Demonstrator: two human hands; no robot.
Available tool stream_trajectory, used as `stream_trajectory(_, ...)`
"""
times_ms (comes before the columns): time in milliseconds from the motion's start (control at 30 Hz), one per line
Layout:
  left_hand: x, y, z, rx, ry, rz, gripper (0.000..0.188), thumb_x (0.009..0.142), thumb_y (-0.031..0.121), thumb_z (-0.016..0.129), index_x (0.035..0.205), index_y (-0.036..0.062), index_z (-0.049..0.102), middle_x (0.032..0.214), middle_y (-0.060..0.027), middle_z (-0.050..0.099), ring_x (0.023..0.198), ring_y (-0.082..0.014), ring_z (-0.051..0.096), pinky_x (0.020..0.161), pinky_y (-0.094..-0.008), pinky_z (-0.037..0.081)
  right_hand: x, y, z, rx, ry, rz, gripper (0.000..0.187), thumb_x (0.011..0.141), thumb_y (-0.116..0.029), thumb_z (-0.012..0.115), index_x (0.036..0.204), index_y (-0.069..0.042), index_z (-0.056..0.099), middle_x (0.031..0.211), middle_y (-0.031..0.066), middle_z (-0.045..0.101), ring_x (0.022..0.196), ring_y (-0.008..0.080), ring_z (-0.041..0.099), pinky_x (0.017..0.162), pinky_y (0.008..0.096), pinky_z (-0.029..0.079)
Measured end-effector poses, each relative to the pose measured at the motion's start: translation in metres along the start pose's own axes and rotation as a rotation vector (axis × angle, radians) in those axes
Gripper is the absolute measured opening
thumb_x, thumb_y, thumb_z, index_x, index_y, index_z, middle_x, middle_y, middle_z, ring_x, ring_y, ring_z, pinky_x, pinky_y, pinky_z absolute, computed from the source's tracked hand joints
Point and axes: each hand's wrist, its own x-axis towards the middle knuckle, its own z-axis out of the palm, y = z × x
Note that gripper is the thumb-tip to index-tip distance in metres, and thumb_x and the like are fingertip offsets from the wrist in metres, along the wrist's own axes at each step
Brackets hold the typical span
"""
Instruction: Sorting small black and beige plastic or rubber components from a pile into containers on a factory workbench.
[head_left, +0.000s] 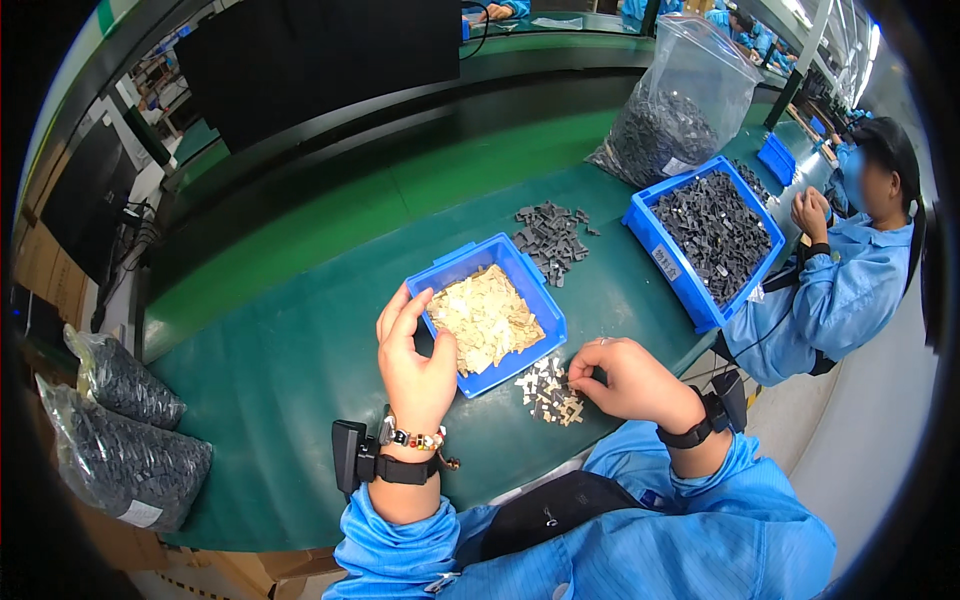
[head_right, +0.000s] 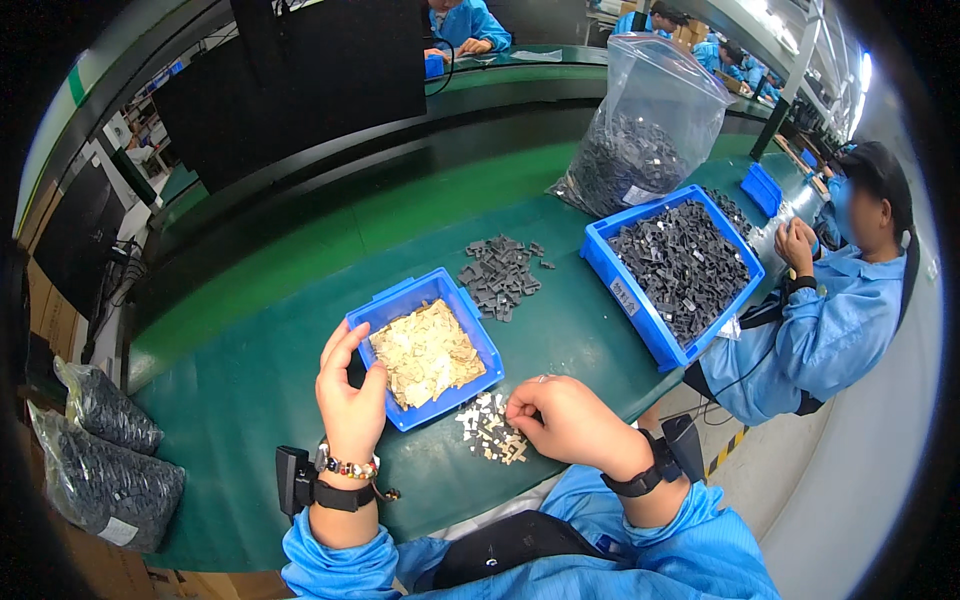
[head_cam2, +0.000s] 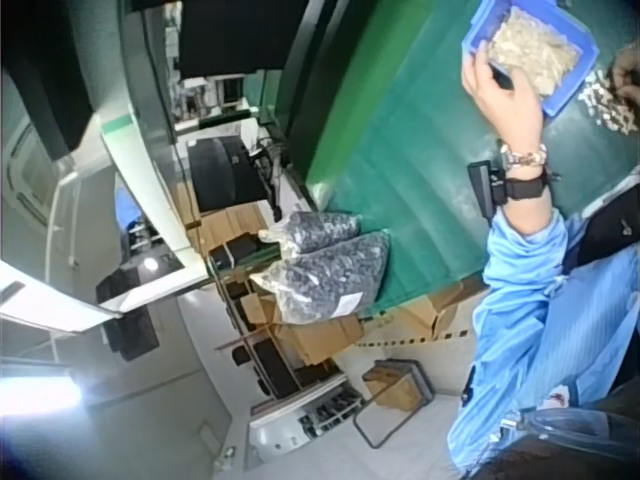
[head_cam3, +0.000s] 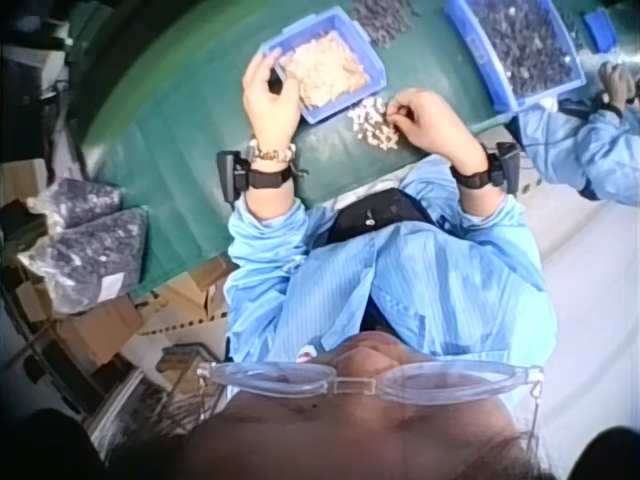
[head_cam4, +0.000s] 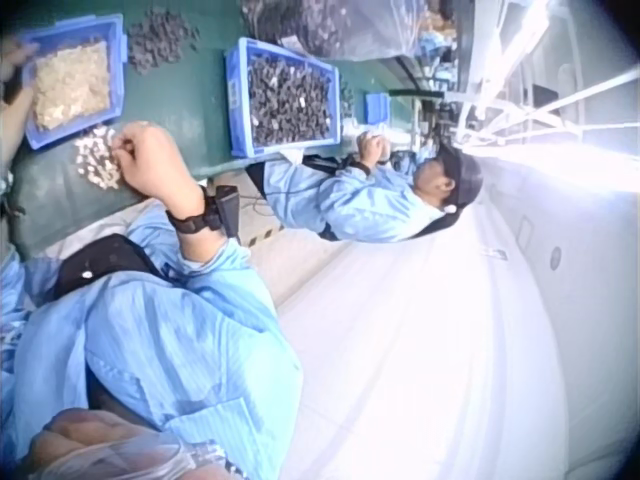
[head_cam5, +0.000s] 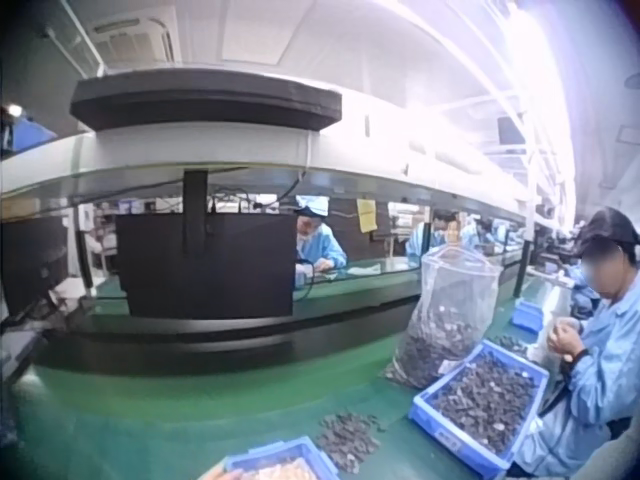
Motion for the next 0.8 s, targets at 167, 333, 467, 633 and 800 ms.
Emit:
stream_trajectory(167,0.0,0.014,-0.001,0.103,0.045,0.119,0.039,0.077,0.004,0.07,0.116,0.0084,0.069,0.146,-0.0187,0.045,0.136,-0.0345,0.04,0.112,-0.0452,0.032,0.011,-0.012,-0.008,0.25,0.154,-0.181,0.009,0.083,0.0,0.065,0.092,0.0,0.068,0.083,0.0117,0.066,0.077,0.0216,0.065,0.07,0.0317,0.051)
stream_trajectory(333,-0.005,0.03,-0.006,0.197,-0.034,0.248,0.027,0.078,0.01,0.072,0.104,0.0111,0.073,0.147,-0.0155,0.046,0.134,-0.0363,0.037,0.112,-0.0481,0.027,0.046,-0.037,-0.006,0.272,0.29,-0.323,0.015,0.086,0.005,0.058,0.096,0.0,0.067,0.089,0.0135,0.065,0.081,0.0254,0.063,0.072,0.0333,0.05)
stream_trajectory(467,-0.007,0.037,-0.008,0.154,-0.074,0.268,0.016,0.078,0.015,0.074,0.094,0.0122,0.076,0.141,-0.0116,0.054,0.13,-0.0354,0.04,0.109,-0.0477,0.028,0.067,-0.042,0.008,0.23,0.314,-0.383,0.016,0.085,0.005,0.059,0.097,0.0,0.068,0.091,0.0153,0.066,0.082,0.0301,0.063,0.074,0.0358,0.051)
stream_trajectory(633,-0.006,0.03,-0.003,0.065,-0.044,0.244,0.006,0.079,0.013,0.074,0.082,0.0082,0.073,0.134,-0.0086,0.06,0.124,-0.0337,0.044,0.107,-0.0474,0.031,0.072,-0.047,0.017,0.23,0.318,-0.33,0.013,0.085,0.002,0.063,0.096,0.001,0.068,0.092,0.0164,0.068,0.087,0.0324,0.065,0.077,0.0384,0.052)
stream_trajectory(800,-0.005,0.025,-0.002,0.02,-0.035,0.225,0.004,0.079,0.014,0.073,0.078,0.01,0.071,0.134,-0.0068,0.06,0.124,-0.0325,0.043,0.105,-0.0465,0.028,0.073,-0.048,0.02,0.181,0.335,-0.345,0.008,0.084,-0.001,0.064,0.089,0.0,0.069,0.091,0.0148,0.069,0.086,0.0329,0.065,0.078,0.0401,0.052)
